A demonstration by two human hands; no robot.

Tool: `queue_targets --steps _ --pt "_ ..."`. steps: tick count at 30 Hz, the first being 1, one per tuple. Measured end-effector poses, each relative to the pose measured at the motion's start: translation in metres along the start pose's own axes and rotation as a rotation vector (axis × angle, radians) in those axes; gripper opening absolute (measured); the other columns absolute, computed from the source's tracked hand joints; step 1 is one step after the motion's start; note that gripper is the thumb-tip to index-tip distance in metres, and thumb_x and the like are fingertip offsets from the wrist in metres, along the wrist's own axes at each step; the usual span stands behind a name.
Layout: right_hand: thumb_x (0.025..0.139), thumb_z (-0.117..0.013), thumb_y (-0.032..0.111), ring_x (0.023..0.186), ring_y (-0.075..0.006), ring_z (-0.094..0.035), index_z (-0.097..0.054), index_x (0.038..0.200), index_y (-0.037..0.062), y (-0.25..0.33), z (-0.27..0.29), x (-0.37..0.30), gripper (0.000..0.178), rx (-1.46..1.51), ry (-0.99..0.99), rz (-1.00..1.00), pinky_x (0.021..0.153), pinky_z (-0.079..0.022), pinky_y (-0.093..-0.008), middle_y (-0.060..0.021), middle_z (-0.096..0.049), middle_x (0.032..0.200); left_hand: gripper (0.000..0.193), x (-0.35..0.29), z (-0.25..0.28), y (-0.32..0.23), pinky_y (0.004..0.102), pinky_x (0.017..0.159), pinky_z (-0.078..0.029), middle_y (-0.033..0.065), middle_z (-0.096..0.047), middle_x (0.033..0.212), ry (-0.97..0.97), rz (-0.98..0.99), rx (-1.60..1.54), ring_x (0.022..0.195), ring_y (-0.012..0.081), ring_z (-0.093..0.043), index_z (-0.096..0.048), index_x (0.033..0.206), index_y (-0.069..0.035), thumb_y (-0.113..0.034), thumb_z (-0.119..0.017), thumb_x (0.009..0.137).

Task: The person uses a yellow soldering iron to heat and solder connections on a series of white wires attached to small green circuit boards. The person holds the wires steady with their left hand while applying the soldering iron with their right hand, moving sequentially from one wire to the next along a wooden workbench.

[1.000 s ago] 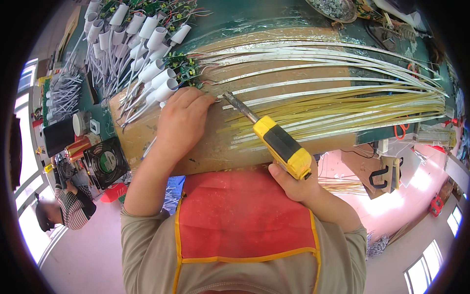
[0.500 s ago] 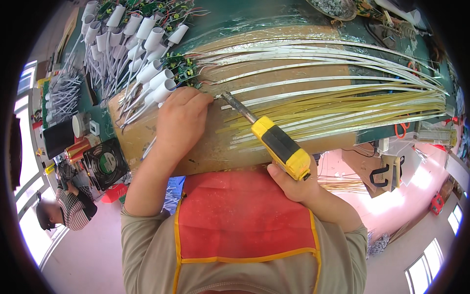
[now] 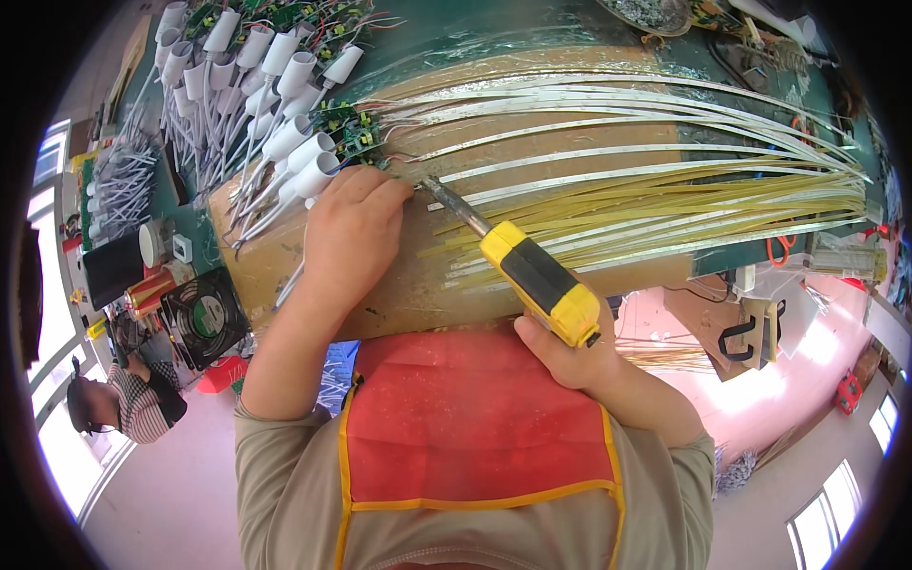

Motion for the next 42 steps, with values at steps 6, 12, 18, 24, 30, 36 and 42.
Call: queue_targets --steps 6,12,18,24,30,36,42 --pt "0.087 -0.07 0.008 0.075 -0.0081 -0.051 -0.055 0.11 0.0026 0.001 -0.001 0.001 0.028 -0.024 -0.013 -0.023 0.066 -0.043 -0.0247 0.001 -0.057 0.084 0.008 0.0 0.001 -0.001 0.0416 0.073 -0.049 0.008 -0.057 0.079 0.005 0.003 -0.014 0.084 0.0294 -0.058 -0.062 0.079 -0.007 -0.005 -0.058 0.072" --pt "0.088 -0.07 0.008 0.074 -0.0084 -0.052 -0.056 0.109 0.0027 0.004 -0.002 0.003 0.027 -0.03 -0.007 0.0 0.066 -0.044 -0.0253 0.0008 -0.057 0.083 0.008 0.0 0.0 0.0 0.0414 0.073 -0.049 0.0082 -0.057 0.08 0.008 0.005 -0.015 0.083 0.0295 -0.058 -0.062 0.08 -0.007 -0.005 -0.058 0.072" --pt "0.087 -0.069 0.007 0.073 -0.0099 -0.054 -0.059 0.102 0.0039 -0.008 0.002 -0.005 0.018 0.084 -0.021 0.004 0.065 -0.045 -0.0267 -0.0001 -0.059 0.082 0.008 0.0 0.001 0.0 0.0416 0.074 -0.049 0.0084 -0.057 0.08 0.016 0.0 -0.011 0.084 0.0296 -0.058 -0.061 0.079 -0.007 -0.005 -0.057 0.073" --pt "0.087 -0.069 0.005 0.075 -0.0114 -0.056 -0.061 0.101 0.004 -0.007 0.005 -0.007 0.016 0.075 -0.06 -0.021 0.065 -0.046 -0.0282 -0.0014 -0.061 0.084 0.012 0.002 0.004 -0.001 0.0393 0.075 -0.051 0.0072 -0.061 0.082 0.022 0.012 0.021 0.083 0.0284 -0.061 -0.067 0.083 -0.008 0.0 -0.064 0.075" --pt "0.087 -0.069 0.005 0.076 -0.0108 -0.056 -0.06 0.104 0.0038 -0.006 0.003 -0.005 0.019 0.084 -0.07 -0.023 0.067 -0.046 -0.0273 -0.0008 -0.06 0.085 0.012 0.002 0.004 -0.002 0.0393 0.074 -0.051 0.0074 -0.061 0.081 0.031 0.013 0.026 0.083 0.0285 -0.061 -0.067 0.083 -0.008 0.0 -0.064 0.075" --pt "0.087 -0.069 0.006 0.074 -0.0096 -0.054 -0.059 0.105 0.0031 -0.006 0.003 -0.005 0.02 0.036 -0.085 -0.01 0.066 -0.045 -0.0265 0.0001 -0.059 0.083 0.011 0.003 0.005 -0.002 0.0397 0.073 -0.051 0.0076 -0.06 0.08 0.023 0.01 0.021 0.082 0.0286 -0.06 -0.066 0.082 -0.007 0.0 -0.064 0.075" --pt "0.088 -0.069 0.007 0.072 -0.0089 -0.051 -0.059 0.104 0.0028 -0.004 0.001 -0.005 0.019 0.028 -0.067 -0.006 0.064 -0.043 -0.0261 0.001 -0.057 0.08 0.007 0.002 0.002 -0.001 0.0412 0.073 -0.049 0.0089 -0.057 0.082 0.043 0.001 0.002 0.084 0.0298 -0.058 -0.06 0.079 -0.007 -0.004 -0.057 0.073"
Point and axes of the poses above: each hand's wrist, its own x-axis towards the middle knuckle, its own z-axis out of the back of the hand, y = z × x, the point moved 5 cm from there along x, towards the middle knuckle
